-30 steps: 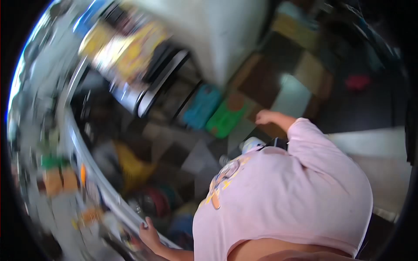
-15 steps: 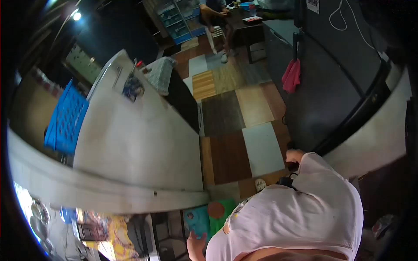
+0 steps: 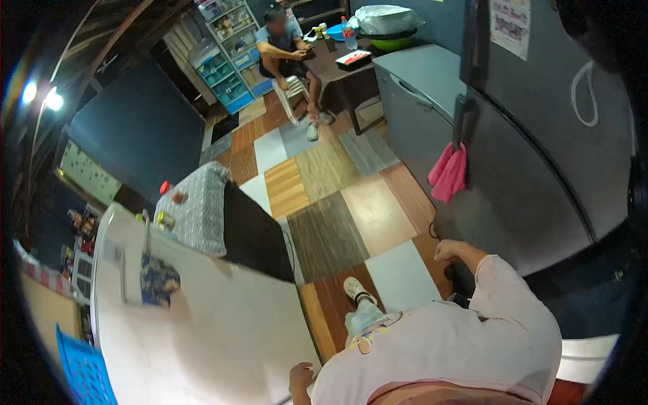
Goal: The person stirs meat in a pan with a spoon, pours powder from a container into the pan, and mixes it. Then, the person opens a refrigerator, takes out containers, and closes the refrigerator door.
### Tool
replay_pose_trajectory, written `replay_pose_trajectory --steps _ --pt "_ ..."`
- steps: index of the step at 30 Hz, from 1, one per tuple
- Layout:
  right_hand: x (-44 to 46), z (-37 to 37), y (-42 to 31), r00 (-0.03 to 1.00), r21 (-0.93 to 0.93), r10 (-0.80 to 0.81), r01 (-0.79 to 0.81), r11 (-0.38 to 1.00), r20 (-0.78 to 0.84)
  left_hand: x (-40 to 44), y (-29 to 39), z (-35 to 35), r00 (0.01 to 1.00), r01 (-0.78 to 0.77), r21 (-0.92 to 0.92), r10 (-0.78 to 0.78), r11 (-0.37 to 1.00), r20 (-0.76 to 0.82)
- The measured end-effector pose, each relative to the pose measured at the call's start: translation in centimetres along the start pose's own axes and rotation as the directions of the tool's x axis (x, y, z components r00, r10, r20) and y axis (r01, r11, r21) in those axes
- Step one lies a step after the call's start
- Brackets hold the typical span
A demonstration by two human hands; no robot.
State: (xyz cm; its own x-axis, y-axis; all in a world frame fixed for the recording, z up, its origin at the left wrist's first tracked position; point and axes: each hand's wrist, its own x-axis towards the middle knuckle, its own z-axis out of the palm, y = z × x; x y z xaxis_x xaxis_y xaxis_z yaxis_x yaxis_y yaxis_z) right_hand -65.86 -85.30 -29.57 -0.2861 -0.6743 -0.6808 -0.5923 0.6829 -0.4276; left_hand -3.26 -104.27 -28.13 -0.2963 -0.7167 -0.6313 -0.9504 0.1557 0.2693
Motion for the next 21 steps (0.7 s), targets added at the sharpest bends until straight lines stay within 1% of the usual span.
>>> replay_pose_trajectory --steps 1,2,4,5,6,8,9,10,12,13,14,15,16,18,19,20,21 --pt "1.4 -1.9 -0.8 0.984 -0.008 -0.133 0.133 0.991 -0.120 2.9 1.0 -1.5 1.000 -0.016 0.010 0.016 1.000 -0.007" --pt "3.2 -4.0 -1.3 0.982 0.001 -0.130 0.131 0.991 -0.136 5.9 2.2 -2.9 0.999 -0.004 0.017 0.005 1.000 -0.043" --pt "6.9 -7.2 -2.0 0.991 0.023 0.008 -0.005 1.000 -0.135 10.1 5.1 -6.8 0.997 0.000 0.037 0.003 0.999 -0.083" --pt "11.2 -7.6 0.3 0.986 0.216 0.098 -0.067 0.974 -0.137 12.1 8.2 -9.6 0.991 -0.038 0.030 0.042 0.999 -0.131" --pt "13.5 -8.0 -0.2 0.984 0.226 0.103 -0.069 0.972 -0.145 13.8 10.7 -12.2 0.982 -0.074 0.022 0.077 0.997 -0.173" --pt "16.1 -10.3 0.7 0.962 0.013 -0.006 0.010 1.000 -0.273 19.0 14.0 -15.6 0.960 -0.169 -0.040 0.156 0.985 -0.231" --pt "17.9 -10.9 1.0 0.974 0.058 0.059 -0.048 0.997 -0.219 20.0 16.9 -17.7 0.931 -0.222 0.048 0.227 0.974 -0.287" --pt "17.9 -11.8 0.5 0.973 0.055 0.067 -0.056 0.997 -0.222 20.6 19.8 -19.8 0.892 -0.265 0.141 0.298 0.954 -0.339" --pt "18.1 -13.4 -2.5 0.923 0.093 -0.012 0.052 0.994 -0.383 23.6 24.9 -23.3 0.830 -0.461 0.161 0.488 0.873 -0.272" --pt "17.9 -13.9 -4.3 0.925 0.112 -0.008 0.055 0.992 -0.380 24.8 27.6 -24.8 0.821 -0.496 0.167 0.523 0.852 -0.229" --pt "17.2 -15.1 -5.8 0.955 0.161 0.056 -0.009 0.987 -0.290 26.0 30.6 -26.2 0.807 -0.537 0.167 0.561 0.827 -0.183" --pt "16.8 -15.8 -6.4 0.974 0.203 0.121 -0.081 0.976 -0.192 27.8 32.7 -27.2 0.705 -0.655 0.211 0.687 0.726 -0.176" --pt "16.9 -16.0 -6.2 0.973 0.217 0.133 -0.091 0.972 -0.189 29.8 34.7 -28.1 0.583 -0.756 0.250 0.796 0.605 -0.163" --pt "17.2 -16.4 -4.6 0.967 0.300 0.236 -0.197 0.933 -0.097 32.5 38.8 -29.6 0.597 -0.779 0.162 0.796 0.606 -0.102" --pt "18.0 -17.1 -3.0 0.966 0.302 0.242 -0.204 0.931 -0.095 32.6 41.9 -31.2 0.546 -0.815 0.152 0.829 0.559 -0.119" --pt "19.1 -17.7 -1.1 0.955 0.344 0.263 -0.204 0.917 -0.133 32.4 44.6 -32.5 0.500 -0.845 0.141 0.856 0.515 -0.131" --pt "20.3 -17.9 0.3 0.944 0.389 0.285 -0.203 0.898 -0.165 33.9 46.3 -32.8 0.509 -0.842 0.139 0.853 0.521 -0.115"
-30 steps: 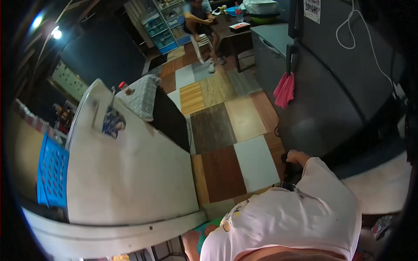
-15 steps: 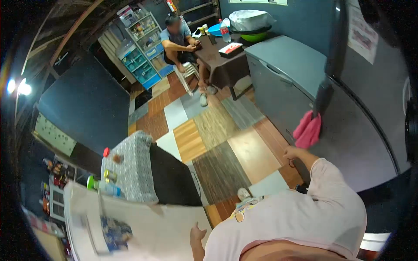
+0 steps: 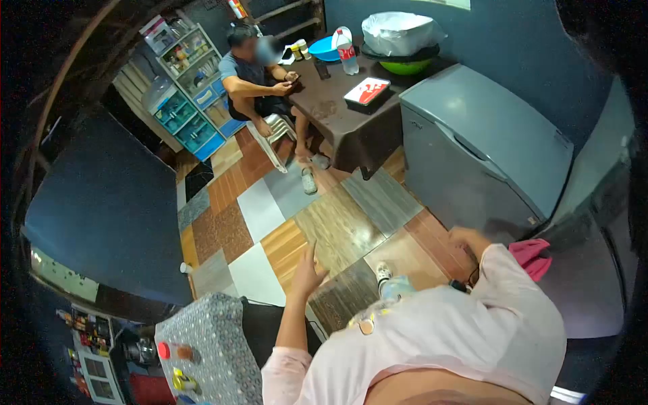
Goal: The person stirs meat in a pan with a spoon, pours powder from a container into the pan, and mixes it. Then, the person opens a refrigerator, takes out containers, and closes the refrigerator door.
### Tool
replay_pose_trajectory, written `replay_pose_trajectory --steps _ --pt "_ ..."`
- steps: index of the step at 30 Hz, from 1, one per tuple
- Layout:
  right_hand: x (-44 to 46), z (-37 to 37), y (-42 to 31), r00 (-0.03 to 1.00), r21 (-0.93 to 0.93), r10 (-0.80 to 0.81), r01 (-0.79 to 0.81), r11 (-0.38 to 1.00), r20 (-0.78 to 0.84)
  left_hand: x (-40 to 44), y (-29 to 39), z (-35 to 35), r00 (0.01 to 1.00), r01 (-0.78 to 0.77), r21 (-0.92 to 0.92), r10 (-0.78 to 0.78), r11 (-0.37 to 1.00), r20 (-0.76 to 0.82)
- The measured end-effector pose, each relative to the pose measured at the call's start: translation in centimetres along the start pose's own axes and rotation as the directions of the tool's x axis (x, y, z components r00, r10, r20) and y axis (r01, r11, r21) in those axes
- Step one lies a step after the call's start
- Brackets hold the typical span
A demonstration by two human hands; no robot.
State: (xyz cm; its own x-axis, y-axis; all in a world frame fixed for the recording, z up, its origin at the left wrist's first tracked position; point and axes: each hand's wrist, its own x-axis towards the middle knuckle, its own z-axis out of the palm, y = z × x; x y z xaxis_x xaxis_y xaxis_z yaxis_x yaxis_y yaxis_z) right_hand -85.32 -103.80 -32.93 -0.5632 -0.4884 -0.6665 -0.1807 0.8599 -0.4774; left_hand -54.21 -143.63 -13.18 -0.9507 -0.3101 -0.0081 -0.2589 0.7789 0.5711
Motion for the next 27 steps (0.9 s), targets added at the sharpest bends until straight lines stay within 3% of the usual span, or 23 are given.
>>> replay_pose_trajectory --steps 2,4,6,9,10,11,13,15,16,17,18,20,22,24,26,27 --pt "4.1 -1.6 -1.0 0.996 -0.151 0.075 -0.081 0.985 -0.049 4.2 -1.7 -0.2 0.998 -0.056 -0.056 0.056 0.997 -0.008" --pt "8.7 -2.8 -1.8 0.974 -0.252 -0.098 0.045 0.967 -0.203 7.6 -1.7 -0.8 0.994 -0.105 -0.004 0.105 0.994 -0.021" --pt "11.8 -4.0 -5.2 0.977 -0.145 -0.088 0.060 0.988 -0.195 9.4 -3.6 -3.1 0.991 -0.135 0.054 0.135 0.989 0.009" --pt "14.4 -7.0 -10.6 0.956 -0.041 -0.026 0.014 0.999 -0.292 11.8 -4.6 -4.8 0.999 -0.034 -0.103 0.033 0.994 -0.005" --pt "11.7 -8.4 -14.8 0.930 0.079 -0.008 0.040 0.996 -0.367 12.5 -3.8 -6.4 0.986 0.150 -0.096 -0.141 0.984 0.092" --pt "9.1 -9.9 -17.7 0.897 0.198 0.018 0.078 0.977 -0.441 13.6 -5.5 -6.5 0.987 0.139 -0.099 -0.129 0.985 0.101" --pt "14.7 -11.1 -18.2 0.726 0.138 0.037 0.080 0.987 -0.687 16.7 -10.3 -6.6 0.992 0.096 -0.151 -0.082 0.984 0.097" --pt "17.0 -12.6 -18.5 0.554 0.220 0.086 0.180 0.959 -0.828 21.2 -13.0 -7.6 0.985 0.126 -0.157 -0.104 0.980 0.139" --pt "16.5 -13.9 -19.4 0.533 0.246 0.122 0.168 0.955 -0.837 24.2 -13.8 -8.3 0.993 -0.111 -0.087 0.114 0.990 0.030" --pt "15.7 -14.7 -19.8 0.513 0.273 0.159 0.155 0.949 -0.843 26.4 -14.0 -8.8 0.941 -0.333 0.002 0.333 0.943 -0.061" --pt "16.1 -15.4 -19.2 0.517 0.299 0.199 0.117 0.947 -0.833 28.7 -13.7 -9.4 0.938 -0.344 -0.006 0.344 0.939 -0.036" --pt "15.5 -16.5 -19.1 0.544 0.391 0.306 0.044 0.919 -0.781 33.5 -11.2 -11.0 0.986 -0.150 -0.212 0.161 0.966 0.036" --pt "16.6 -16.4 -18.7 0.610 0.427 0.381 -0.076 0.901 -0.695 37.4 -9.2 -12.0 0.969 -0.211 -0.225 0.233 0.951 0.079" --pt "17.0 -15.4 -18.4 0.715 0.415 0.352 -0.094 0.905 -0.604 41.8 -8.6 -11.8 0.930 -0.321 -0.240 0.353 0.916 0.104" --pt "15.1 -14.3 -20.3 0.753 0.305 0.358 -0.217 0.927 -0.552 45.0 -7.0 -12.1 0.922 -0.307 -0.289 0.359 0.907 0.148" --pt "15.2 -13.4 -19.7 0.744 0.382 0.413 -0.227 0.896 -0.526 46.6 -6.4 -11.9 0.919 -0.276 -0.332 0.348 0.902 0.183"
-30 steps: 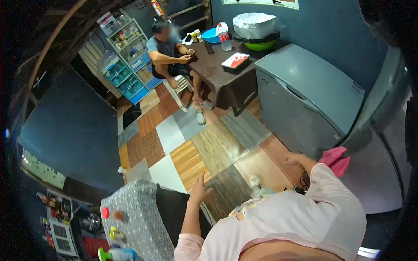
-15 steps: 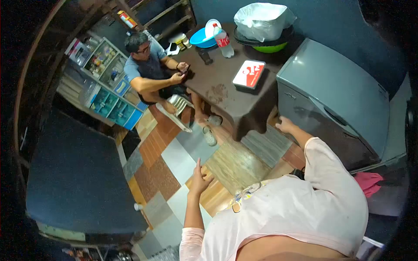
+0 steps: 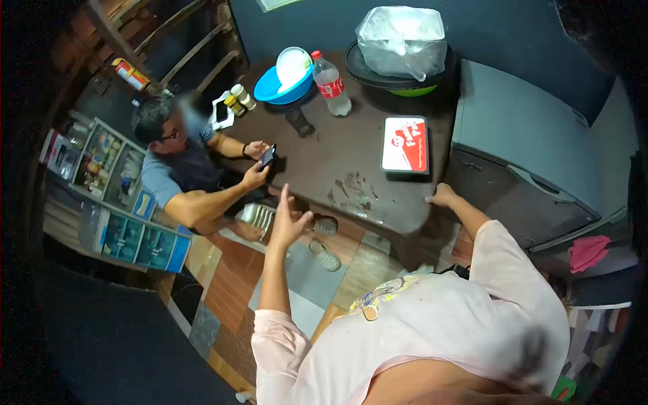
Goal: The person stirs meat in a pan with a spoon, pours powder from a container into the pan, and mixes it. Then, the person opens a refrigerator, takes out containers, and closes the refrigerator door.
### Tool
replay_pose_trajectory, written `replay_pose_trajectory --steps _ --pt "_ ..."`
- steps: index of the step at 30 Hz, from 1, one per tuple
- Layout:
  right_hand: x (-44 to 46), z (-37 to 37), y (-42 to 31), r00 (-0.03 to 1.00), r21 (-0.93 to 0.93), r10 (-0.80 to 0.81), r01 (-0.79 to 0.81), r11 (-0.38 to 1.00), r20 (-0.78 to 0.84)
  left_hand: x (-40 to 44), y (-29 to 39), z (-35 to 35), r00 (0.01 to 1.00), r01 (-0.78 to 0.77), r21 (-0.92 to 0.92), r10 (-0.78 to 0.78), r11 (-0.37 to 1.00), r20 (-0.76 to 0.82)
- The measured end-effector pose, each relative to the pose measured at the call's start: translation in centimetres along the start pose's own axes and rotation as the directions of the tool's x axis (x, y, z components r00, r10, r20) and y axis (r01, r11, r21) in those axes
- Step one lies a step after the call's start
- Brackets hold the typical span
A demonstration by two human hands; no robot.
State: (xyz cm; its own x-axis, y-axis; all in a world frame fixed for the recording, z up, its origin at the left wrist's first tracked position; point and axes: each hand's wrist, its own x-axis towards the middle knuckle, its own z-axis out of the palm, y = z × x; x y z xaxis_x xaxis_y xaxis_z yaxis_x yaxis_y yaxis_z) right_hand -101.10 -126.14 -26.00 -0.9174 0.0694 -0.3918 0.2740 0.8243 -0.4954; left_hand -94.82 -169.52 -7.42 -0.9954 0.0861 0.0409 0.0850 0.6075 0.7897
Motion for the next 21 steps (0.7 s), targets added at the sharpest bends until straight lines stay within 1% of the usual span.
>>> replay_pose_trajectory --steps 1,2,4,5,6,7,8,9,10,11,12,13,14,15,16,17,18,19,20,21 --pt "-0.7 -0.7 0.6 0.995 0.040 0.050 -0.053 0.998 0.092 1.7 0.0 0.3 0.996 -0.089 -0.085 0.088 0.992 -0.008" --pt "-1.1 -1.6 1.0 0.979 0.073 0.091 -0.106 0.992 0.184 3.4 0.1 0.0 0.996 -0.088 0.016 0.088 0.996 -0.011" --pt "-2.0 -1.2 3.2 0.999 -0.058 -0.022 0.020 0.998 -0.024 7.8 -2.8 0.9 0.990 -0.122 -0.008 0.121 0.993 -0.076" --pt "-1.4 -0.3 4.7 0.997 -0.078 -0.063 0.059 0.995 -0.051 10.1 -3.4 1.4 0.983 -0.155 0.026 0.157 0.988 -0.099" --pt "-2.1 0.0 5.0 0.999 0.065 -0.003 0.000 0.998 0.048 11.6 -3.8 1.2 0.976 -0.176 0.078 0.184 0.981 -0.113" --pt "-2.4 -0.4 5.0 0.988 0.195 0.038 -0.067 0.979 0.150 12.6 -2.8 1.0 0.988 -0.104 -0.002 0.103 0.995 -0.117" --pt "-1.9 0.2 5.9 0.957 0.208 0.104 -0.163 0.964 0.269 15.3 -4.2 1.1 0.975 -0.135 0.011 0.135 0.991 -0.176" --pt "-4.7 -1.9 3.4 0.972 0.197 0.048 -0.095 0.976 0.229 16.8 -3.2 0.2 0.983 -0.077 -0.027 0.071 0.997 -0.169" --pt "-3.4 0.1 5.8 0.971 0.194 0.111 -0.154 0.969 0.213 18.5 -2.1 -0.5 0.987 -0.022 -0.074 0.010 0.997 -0.159" --pt "-2.7 1.9 8.4 0.983 0.216 0.071 -0.108 0.971 0.171 21.3 -3.5 -0.7 0.966 -0.048 -0.084 0.025 0.995 -0.256" --pt "-5.0 0.2 6.1 0.982 0.170 0.098 -0.126 0.977 0.163 24.7 -5.4 -0.9 0.934 -0.079 -0.103 0.038 0.992 -0.355" --pt "-5.3 -0.1 6.4 0.958 0.255 0.080 -0.153 0.955 0.277 27.4 -6.4 -1.3 0.899 -0.082 -0.115 0.023 0.990 -0.436" --pt "-5.1 1.5 8.8 0.958 0.190 0.175 -0.220 0.957 0.229 28.3 -5.0 -2.4 0.855 -0.080 0.026 0.082 0.996 -0.512" --pt "-7.5 -1.1 5.4 0.968 0.189 0.090 -0.136 0.973 0.235 31.6 -6.8 -3.3 0.820 -0.093 0.047 0.103 0.995 -0.563" --pt "-5.7 2.8 11.0 0.954 0.036 0.232 -0.243 0.969 0.192 33.6 -7.0 -4.2 0.780 -0.156 0.064 0.163 0.986 -0.604" --pt "-7.8 0.8 8.4 0.941 0.188 0.208 -0.263 0.946 0.267 34.6 -5.9 -5.3 0.797 -0.149 -0.034 0.099 0.988 -0.596" --pt "-10.4 -1.0 5.4 0.963 0.365 0.162 -0.233 0.902 0.213 38.4 -8.7 -6.1 0.694 -0.015 0.176 0.137 0.984 -0.707" --pt "-12.0 -1.9 3.5 0.981 0.527 0.128 -0.187 0.829 0.146 40.2 -11.1 -7.0 0.695 -0.039 0.210 0.178 0.977 -0.697" --pt "-12.1 -1.3 4.6 0.963 0.442 0.232 -0.270 0.855 0.139 42.8 -11.8 -8.1 0.679 -0.083 0.235 0.227 0.969 -0.698" --pt "-13.1 0.5 7.3 0.933 0.356 0.337 -0.359 0.863 0.124 44.7 -12.1 -9.2 0.698 0.045 0.241 0.142 0.970 -0.702"
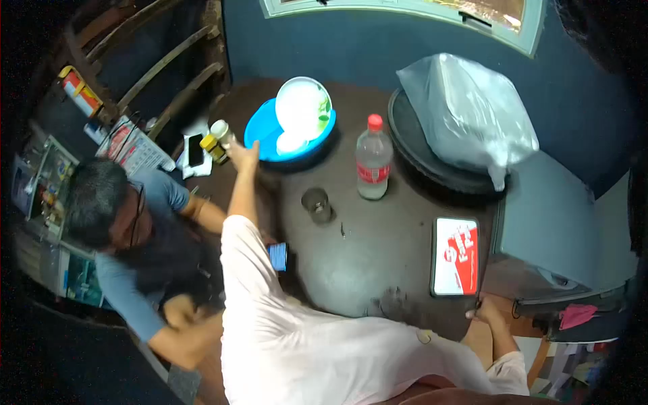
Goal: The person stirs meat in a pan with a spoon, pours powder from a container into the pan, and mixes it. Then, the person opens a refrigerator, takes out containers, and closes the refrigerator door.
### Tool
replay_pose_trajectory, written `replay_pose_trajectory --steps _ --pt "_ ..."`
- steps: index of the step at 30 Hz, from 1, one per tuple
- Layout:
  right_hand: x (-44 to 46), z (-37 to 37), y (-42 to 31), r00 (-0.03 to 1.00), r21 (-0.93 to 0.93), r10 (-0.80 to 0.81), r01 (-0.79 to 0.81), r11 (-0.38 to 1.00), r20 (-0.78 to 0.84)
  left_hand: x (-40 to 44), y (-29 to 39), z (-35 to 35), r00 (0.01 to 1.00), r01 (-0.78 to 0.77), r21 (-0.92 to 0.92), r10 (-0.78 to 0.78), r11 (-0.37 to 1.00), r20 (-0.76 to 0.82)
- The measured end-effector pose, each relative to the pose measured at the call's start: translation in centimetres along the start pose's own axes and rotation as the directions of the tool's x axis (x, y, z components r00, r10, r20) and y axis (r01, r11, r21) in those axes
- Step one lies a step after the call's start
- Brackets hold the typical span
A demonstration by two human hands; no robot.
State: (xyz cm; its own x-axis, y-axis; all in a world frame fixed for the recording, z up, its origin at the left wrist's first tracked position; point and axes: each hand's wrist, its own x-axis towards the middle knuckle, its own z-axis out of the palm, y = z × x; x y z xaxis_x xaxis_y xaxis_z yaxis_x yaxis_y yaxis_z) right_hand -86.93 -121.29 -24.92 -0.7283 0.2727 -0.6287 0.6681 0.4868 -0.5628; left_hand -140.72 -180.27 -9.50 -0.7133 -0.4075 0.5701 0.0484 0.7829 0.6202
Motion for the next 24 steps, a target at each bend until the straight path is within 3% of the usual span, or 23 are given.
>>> replay_pose_trajectory --steps 1,2,3,4,5,6,7,8,12,14,15,17,18,19,21,24 --pt "2.6 0.1 11.0 1.000 -0.003 0.014 -0.014 1.000 -0.021 1.0 -0.5 0.2 0.995 0.082 0.108 -0.087 0.991 0.039" --pt "6.2 1.6 13.5 0.984 0.067 0.174 -0.171 0.983 -0.040 2.0 0.3 -0.5 0.983 0.128 0.188 -0.149 0.974 0.104" --pt "5.1 1.1 11.9 0.981 0.072 0.187 -0.183 0.981 -0.058 2.9 1.0 -1.2 0.964 0.160 0.274 -0.210 0.948 0.162" --pt "2.7 0.8 9.6 0.960 0.674 0.247 -0.269 0.689 0.131 4.2 0.2 -0.4 0.969 0.175 0.315 -0.219 0.933 0.110" --pt "0.4 0.7 7.4 0.937 0.944 0.168 -0.322 0.071 0.307 5.4 -0.7 0.2 0.973 0.189 0.361 -0.225 0.913 0.059" --pt "-1.0 1.0 7.2 0.935 0.945 0.182 -0.321 0.059 0.306 6.4 -1.0 0.2 0.965 0.195 0.383 -0.246 0.903 0.088" --pt "-2.3 1.6 7.4 0.966 0.819 0.245 -0.208 0.535 0.085 7.2 -1.1 0.0 0.957 0.201 0.407 -0.267 0.891 0.113" --pt "-3.3 2.0 7.5 0.972 0.457 0.191 -0.111 0.883 -0.134 7.9 -1.4 0.2 0.959 0.224 0.408 -0.275 0.885 0.070" --pt "-3.7 2.2 9.0 0.980 0.485 0.148 -0.065 0.872 -0.133 11.0 -4.4 0.6 0.976 0.199 0.490 -0.215 0.849 -0.024" --pt "-4.6 1.2 7.6 0.908 0.303 0.398 -0.346 0.888 -0.130 11.6 -5.1 0.7 0.979 0.191 0.509 -0.202 0.839 -0.035" --pt "-4.8 0.9 7.2 0.909 0.294 0.397 -0.348 0.890 -0.127 11.7 -5.7 0.8 0.977 0.198 0.514 -0.209 0.835 -0.037" --pt "-5.6 0.4 6.8 0.892 0.358 0.444 -0.389 0.849 -0.084 11.8 -6.6 1.2 0.984 0.109 0.601 -0.173 0.791 0.049" --pt "-4.8 0.6 10.0 0.883 0.551 0.466 -0.364 0.751 -0.052 12.0 -7.4 1.6 0.983 0.085 0.604 -0.164 0.793 0.077" --pt "-4.7 0.4 11.4 0.880 0.547 0.472 -0.372 0.750 -0.049 11.5 -7.5 1.6 0.982 0.085 0.608 -0.169 0.789 0.082" --pt "-4.5 0.4 13.0 0.931 0.849 0.351 -0.264 0.458 0.100 10.2 -7.2 1.2 0.964 -0.046 0.683 -0.147 0.729 0.222" --pt "-3.7 1.2 16.2 0.936 0.858 0.353 -0.192 0.477 0.013 9.7 -7.4 1.5 0.972 -0.111 0.539 -0.023 0.835 0.235"
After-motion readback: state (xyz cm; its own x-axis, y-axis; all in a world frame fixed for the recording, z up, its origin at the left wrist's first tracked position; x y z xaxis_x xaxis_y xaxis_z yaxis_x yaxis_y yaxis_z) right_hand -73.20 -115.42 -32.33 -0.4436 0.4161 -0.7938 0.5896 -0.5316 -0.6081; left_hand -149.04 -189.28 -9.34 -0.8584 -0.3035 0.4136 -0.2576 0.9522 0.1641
